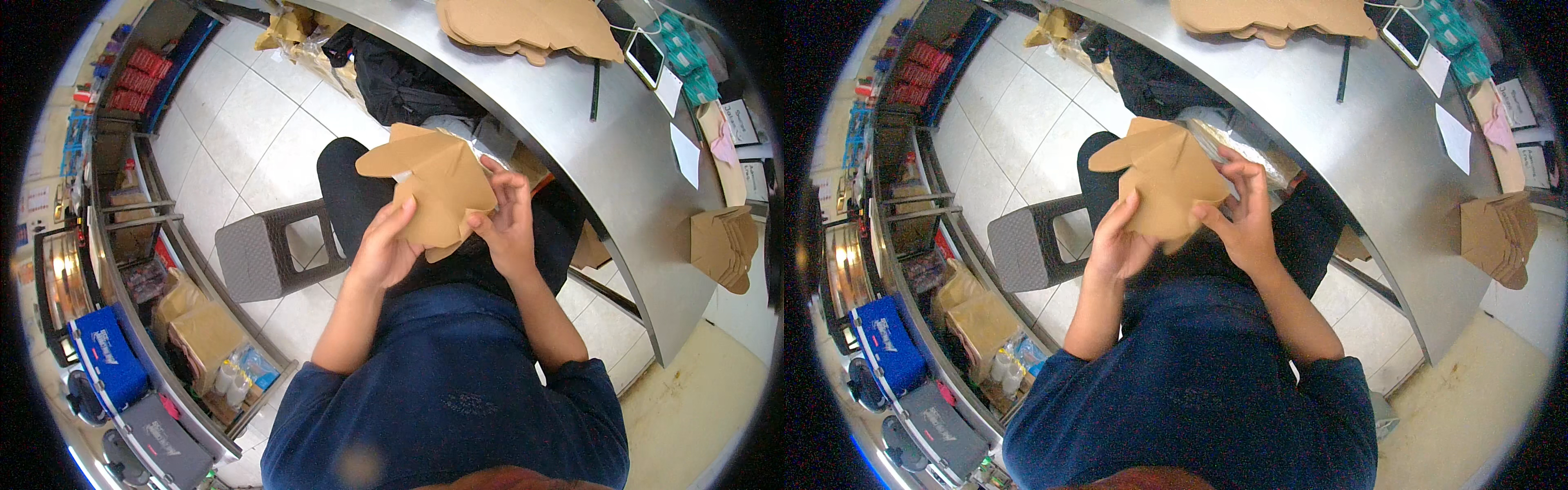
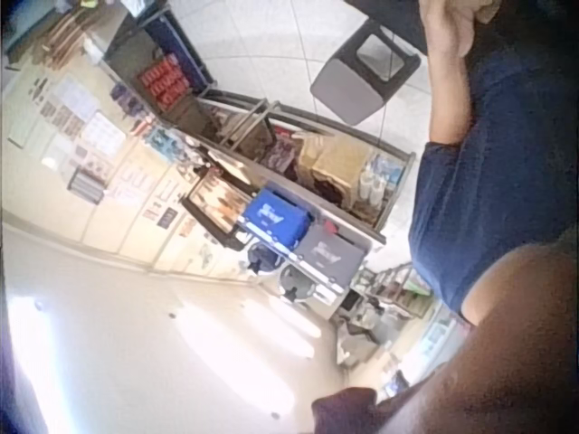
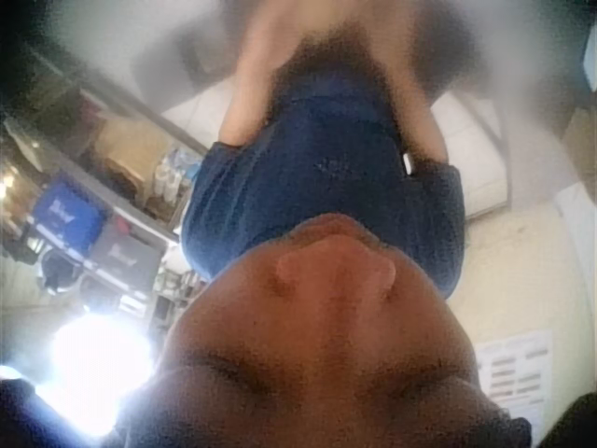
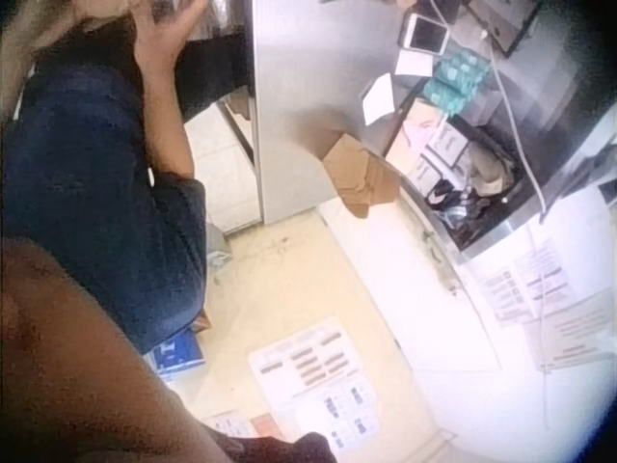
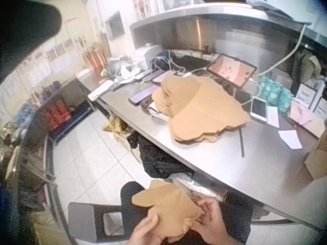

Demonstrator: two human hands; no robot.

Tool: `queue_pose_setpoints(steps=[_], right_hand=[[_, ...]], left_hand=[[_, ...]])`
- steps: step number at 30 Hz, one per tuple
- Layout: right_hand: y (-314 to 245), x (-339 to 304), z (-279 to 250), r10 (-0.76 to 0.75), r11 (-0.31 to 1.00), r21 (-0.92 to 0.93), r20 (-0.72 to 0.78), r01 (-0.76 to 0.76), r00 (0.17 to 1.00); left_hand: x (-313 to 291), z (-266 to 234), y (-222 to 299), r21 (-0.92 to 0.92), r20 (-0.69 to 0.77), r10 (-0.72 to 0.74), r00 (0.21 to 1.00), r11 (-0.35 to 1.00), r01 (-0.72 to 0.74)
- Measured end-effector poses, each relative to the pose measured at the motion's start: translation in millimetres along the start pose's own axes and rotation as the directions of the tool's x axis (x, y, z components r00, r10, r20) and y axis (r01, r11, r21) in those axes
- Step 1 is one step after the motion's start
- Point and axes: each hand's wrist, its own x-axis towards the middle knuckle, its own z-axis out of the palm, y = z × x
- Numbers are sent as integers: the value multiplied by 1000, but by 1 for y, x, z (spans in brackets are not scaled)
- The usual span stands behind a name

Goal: The person sits on a stool and repeatedly folds flat cardboard pieces into small boxes by hand. They pick up each piece, fold the sides and flaps, and place the finished box on the counter to the right.

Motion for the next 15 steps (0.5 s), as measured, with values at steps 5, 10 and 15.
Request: queue_pose_setpoints(steps=[5, 10, 15], right_hand=[[4, 4, -9, 169, 984, -86, 210, -154, 963], [10, -1, -14, 185, 975, -169, 266, -143, 946], [13, -2, -21, 105, 928, -371, 275, 4, 956]], left_hand=[[-4, -28, 12, 94, 213, -90, 973, 993, 71], [-3, -31, 16, 338, -142, -201, 969, 910, 238], [-6, -27, 2, 261, -70, -114, 991, 957, 129]])
